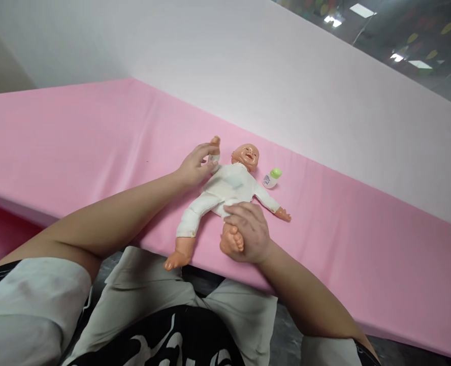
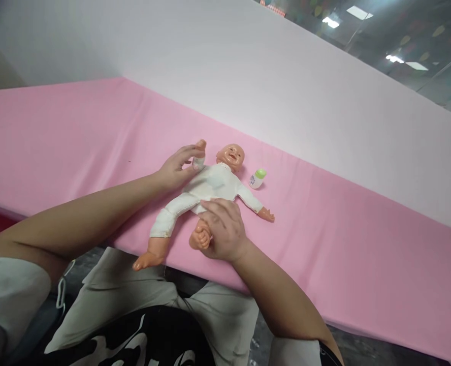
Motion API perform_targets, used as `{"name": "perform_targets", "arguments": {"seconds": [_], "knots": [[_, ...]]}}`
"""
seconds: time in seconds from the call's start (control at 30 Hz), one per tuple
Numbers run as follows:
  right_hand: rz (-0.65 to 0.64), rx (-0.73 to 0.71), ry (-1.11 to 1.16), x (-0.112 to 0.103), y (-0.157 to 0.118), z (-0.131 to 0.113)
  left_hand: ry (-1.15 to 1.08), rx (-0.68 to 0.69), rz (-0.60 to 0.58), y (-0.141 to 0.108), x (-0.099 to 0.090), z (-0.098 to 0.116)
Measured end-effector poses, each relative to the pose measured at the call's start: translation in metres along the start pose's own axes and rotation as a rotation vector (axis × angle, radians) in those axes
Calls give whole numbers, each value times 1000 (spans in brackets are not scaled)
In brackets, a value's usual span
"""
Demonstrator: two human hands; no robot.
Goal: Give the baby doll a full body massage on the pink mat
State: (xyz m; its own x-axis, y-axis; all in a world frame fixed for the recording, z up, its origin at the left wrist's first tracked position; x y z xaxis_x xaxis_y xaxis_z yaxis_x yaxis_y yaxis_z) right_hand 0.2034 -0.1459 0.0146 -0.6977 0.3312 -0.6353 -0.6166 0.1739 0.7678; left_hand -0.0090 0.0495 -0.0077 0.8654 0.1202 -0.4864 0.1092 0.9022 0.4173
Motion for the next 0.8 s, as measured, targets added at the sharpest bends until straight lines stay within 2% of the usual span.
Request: {"name": "perform_targets", "arguments": {"seconds": [0.07, 0.13, 0.23, 0.3, 0.37, 0.43, 0.57, 0.67, 0.8], "knots": [[44, 68, -87, -4, -3, 11, 57, 173, -110, -11, 6, 15], [28, 138, -135, -3, -7, 24, 143, 266, -220, -19, 14, 25], [-82, 272, -115, 4, -14, 44, 250, 287, -326, -24, 22, 30], [-123, 336, -85, 8, -18, 53, 262, 260, -322, -24, 24, 29], [-115, 328, -79, 8, -19, 56, 249, 206, -287, -22, 24, 26], [-87, 255, -91, 5, -16, 51, 225, 143, -226, -18, 22, 21], [-51, 86, -70, -2, -5, 26, 146, -23, -32, -5, 13, 2], [-173, 2, 67, 5, 2, 4, 84, -230, 43, 9, 6, -24], [-388, -71, 204, 27, 2, -14, -3, -477, 57, 23, 1, -56]]}}
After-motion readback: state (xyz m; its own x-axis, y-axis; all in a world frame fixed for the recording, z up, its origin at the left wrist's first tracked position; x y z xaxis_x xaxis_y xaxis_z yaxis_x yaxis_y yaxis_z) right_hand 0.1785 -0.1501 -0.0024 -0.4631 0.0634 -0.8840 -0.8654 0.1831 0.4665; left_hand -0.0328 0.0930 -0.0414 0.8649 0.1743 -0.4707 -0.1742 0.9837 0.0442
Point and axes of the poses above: each hand's wrist, its own y-axis towards the middle knuckle, its own x-axis out of the palm, z = x × y, the point moved 3 cm from there along y, towards the middle knuckle, and after that the axes turned 11 degrees about -x, right-handed, at the moved point
